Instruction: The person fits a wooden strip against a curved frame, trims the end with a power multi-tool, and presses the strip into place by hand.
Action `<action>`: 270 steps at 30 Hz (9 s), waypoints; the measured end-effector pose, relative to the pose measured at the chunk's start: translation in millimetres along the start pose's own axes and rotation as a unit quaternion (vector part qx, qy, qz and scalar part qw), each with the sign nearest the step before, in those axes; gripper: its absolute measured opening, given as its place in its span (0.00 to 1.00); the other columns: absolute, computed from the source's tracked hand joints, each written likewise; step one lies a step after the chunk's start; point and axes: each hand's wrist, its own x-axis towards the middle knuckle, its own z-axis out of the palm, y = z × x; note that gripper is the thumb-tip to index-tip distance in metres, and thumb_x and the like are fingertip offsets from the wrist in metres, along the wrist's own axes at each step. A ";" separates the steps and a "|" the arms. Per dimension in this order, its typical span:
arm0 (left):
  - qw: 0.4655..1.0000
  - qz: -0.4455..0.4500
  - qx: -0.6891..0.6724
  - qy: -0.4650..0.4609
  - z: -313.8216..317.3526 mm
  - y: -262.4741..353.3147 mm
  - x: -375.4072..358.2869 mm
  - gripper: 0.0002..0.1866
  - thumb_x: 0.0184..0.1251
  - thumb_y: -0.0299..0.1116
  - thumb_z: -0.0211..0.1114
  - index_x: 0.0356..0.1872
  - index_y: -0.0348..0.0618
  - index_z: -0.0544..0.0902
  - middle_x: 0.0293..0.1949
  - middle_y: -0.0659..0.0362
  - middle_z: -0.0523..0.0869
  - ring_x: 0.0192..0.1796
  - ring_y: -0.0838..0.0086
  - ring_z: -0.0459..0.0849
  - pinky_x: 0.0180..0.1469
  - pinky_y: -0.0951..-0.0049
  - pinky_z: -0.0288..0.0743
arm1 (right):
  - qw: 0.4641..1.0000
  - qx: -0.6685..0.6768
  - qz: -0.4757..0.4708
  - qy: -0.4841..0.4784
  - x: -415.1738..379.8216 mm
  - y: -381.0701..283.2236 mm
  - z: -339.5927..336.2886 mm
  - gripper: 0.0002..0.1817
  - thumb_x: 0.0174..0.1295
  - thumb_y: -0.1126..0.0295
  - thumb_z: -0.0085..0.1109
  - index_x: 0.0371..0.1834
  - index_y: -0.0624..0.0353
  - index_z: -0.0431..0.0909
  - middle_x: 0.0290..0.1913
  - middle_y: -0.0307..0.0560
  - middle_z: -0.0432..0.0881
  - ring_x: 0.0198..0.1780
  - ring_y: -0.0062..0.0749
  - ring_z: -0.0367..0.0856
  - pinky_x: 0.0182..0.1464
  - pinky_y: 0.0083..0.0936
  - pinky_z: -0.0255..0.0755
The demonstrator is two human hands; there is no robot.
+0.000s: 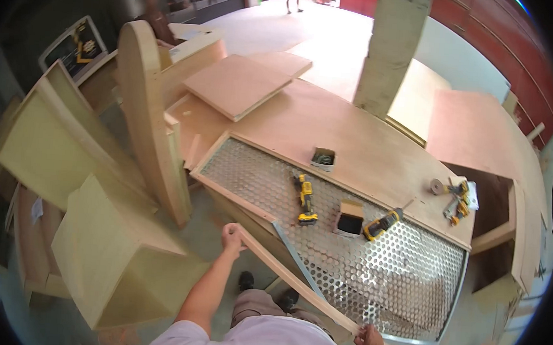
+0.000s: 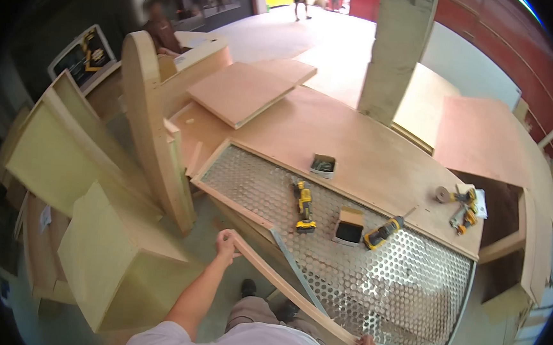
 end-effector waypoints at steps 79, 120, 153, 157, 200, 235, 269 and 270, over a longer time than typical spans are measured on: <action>0.888 0.114 0.399 0.197 187.9 -168.1 94.2 0.33 0.72 0.57 0.63 0.61 0.38 0.69 0.60 0.42 0.74 0.60 0.44 0.80 0.56 0.45 0.79 | 0.988 0.043 0.143 -0.026 48.1 46.3 149.2 0.21 0.57 0.77 0.72 0.52 0.58 0.76 0.54 0.61 0.74 0.55 0.66 0.76 0.54 0.51 0.76; 0.885 0.166 0.381 0.208 195.4 -162.4 83.8 0.30 0.72 0.51 0.66 0.60 0.38 0.68 0.58 0.44 0.74 0.56 0.41 0.81 0.54 0.45 0.79 | 0.997 -0.070 0.041 0.007 114.4 -7.2 159.2 0.19 0.60 0.68 0.71 0.52 0.59 0.75 0.47 0.57 0.78 0.51 0.60 0.77 0.50 0.50 0.76; 0.902 0.186 0.315 0.232 193.8 -171.3 88.5 0.33 0.71 0.48 0.67 0.67 0.35 0.69 0.59 0.45 0.74 0.56 0.46 0.82 0.51 0.49 0.81 | 0.991 -0.075 0.069 -0.090 141.3 -13.4 150.5 0.22 0.58 0.64 0.73 0.53 0.55 0.75 0.42 0.55 0.85 0.42 0.61 0.84 0.43 0.53 0.79; 0.902 0.193 0.312 0.227 192.8 -175.2 90.5 0.34 0.70 0.48 0.68 0.67 0.33 0.70 0.60 0.45 0.74 0.56 0.45 0.82 0.52 0.50 0.80 | 0.991 -0.063 0.080 -0.085 142.1 -18.2 147.4 0.24 0.58 0.63 0.74 0.56 0.54 0.76 0.43 0.56 0.85 0.42 0.62 0.85 0.43 0.53 0.79; 0.905 0.209 0.284 0.239 194.0 -174.4 90.5 0.31 0.69 0.46 0.70 0.64 0.37 0.71 0.58 0.44 0.75 0.55 0.44 0.81 0.53 0.49 0.79 | 0.990 -0.058 0.059 -0.114 99.2 12.2 137.3 0.21 0.62 0.70 0.69 0.57 0.55 0.74 0.47 0.57 0.76 0.49 0.59 0.79 0.48 0.50 0.77; 0.908 0.259 0.245 0.219 184.8 -182.4 95.7 0.24 0.75 0.39 0.63 0.63 0.34 0.72 0.57 0.44 0.73 0.52 0.47 0.80 0.53 0.53 0.79 | 0.983 -0.108 0.033 -0.147 90.7 21.3 144.0 0.49 0.59 0.75 0.70 0.84 0.41 0.56 0.51 0.56 0.72 0.50 0.52 0.78 0.49 0.44 0.80; 0.914 0.257 0.217 0.228 192.7 -185.3 98.2 0.25 0.73 0.36 0.62 0.65 0.36 0.68 0.55 0.41 0.73 0.54 0.42 0.78 0.54 0.47 0.76 | 0.988 -0.080 0.040 -0.124 94.1 11.9 143.2 0.50 0.57 0.81 0.68 0.85 0.44 0.57 0.47 0.56 0.72 0.49 0.50 0.74 0.50 0.40 0.77; 0.914 0.256 0.218 0.229 193.1 -185.4 98.2 0.25 0.73 0.36 0.62 0.65 0.35 0.68 0.55 0.41 0.73 0.54 0.42 0.78 0.54 0.47 0.76 | 0.988 -0.084 0.044 -0.124 93.7 12.2 144.1 0.50 0.57 0.79 0.68 0.85 0.43 0.57 0.48 0.55 0.73 0.49 0.51 0.75 0.50 0.41 0.77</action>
